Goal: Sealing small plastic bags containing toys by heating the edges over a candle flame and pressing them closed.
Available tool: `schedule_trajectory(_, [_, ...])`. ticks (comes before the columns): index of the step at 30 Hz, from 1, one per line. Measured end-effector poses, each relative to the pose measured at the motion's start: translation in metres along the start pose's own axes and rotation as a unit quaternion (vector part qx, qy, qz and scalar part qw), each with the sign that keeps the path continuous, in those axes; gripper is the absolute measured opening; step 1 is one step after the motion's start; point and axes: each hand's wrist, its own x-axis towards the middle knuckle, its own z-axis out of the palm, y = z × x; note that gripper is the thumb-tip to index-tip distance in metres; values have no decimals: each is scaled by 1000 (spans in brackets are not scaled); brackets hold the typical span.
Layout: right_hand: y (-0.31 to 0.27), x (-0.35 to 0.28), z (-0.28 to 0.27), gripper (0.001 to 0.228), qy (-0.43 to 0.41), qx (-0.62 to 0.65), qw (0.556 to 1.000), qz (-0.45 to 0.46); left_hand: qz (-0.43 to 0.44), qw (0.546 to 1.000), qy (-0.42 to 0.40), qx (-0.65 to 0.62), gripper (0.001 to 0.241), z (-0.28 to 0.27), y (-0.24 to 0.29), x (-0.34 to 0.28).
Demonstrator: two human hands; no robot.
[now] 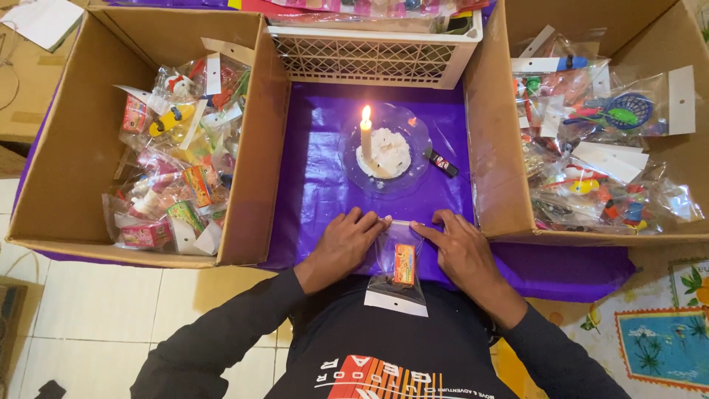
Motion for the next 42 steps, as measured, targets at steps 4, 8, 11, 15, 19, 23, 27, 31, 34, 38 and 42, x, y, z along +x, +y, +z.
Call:
schedule_trajectory(4, [-1,-4,7,46,17,-8,1000,6,1,1000,-1,5,29,4,2,-3])
schedule_trajectory(8, [-8,7,10,41,30,14,999,-4,10,1000,-4,25,32,5,1,-5])
schedule_trajectory(11, [-14,16,11,45,27,30,999,-26,9,1000,-11,15,32,7,4,-2])
schedule_trajectory(15, [-25,29,10,47,-10,41,997,-66,6,1000,-23,21,32,11,3,-5])
schedule_trajectory(19, [-21,33,-1,44,-58,3,996,-67,-2,1000,-27,14,34,5,8,-4])
schedule_trajectory(23, [-19,29,-9,48,-88,-32,994,-53,-14,999,-14,41,35,4,12,-4])
schedule_trajectory(27, [-15,21,-3,52,-66,-36,997,-19,-11,999,-2,52,34,1,10,-5])
schedule_trajectory(31, [-7,6,5,49,-62,-41,997,-3,-8,998,9,61,35,1,10,-6])
schedule_trajectory(34, [-5,-5,7,51,-40,-53,998,18,-9,999,11,52,35,-1,13,-5])
schedule_trajectory(38, [-6,-9,4,56,-45,-79,996,26,-24,997,8,75,33,-2,16,-9])
schedule_trajectory(42, [-6,-11,3,57,-40,-98,994,35,-26,997,5,71,33,-5,18,-6])
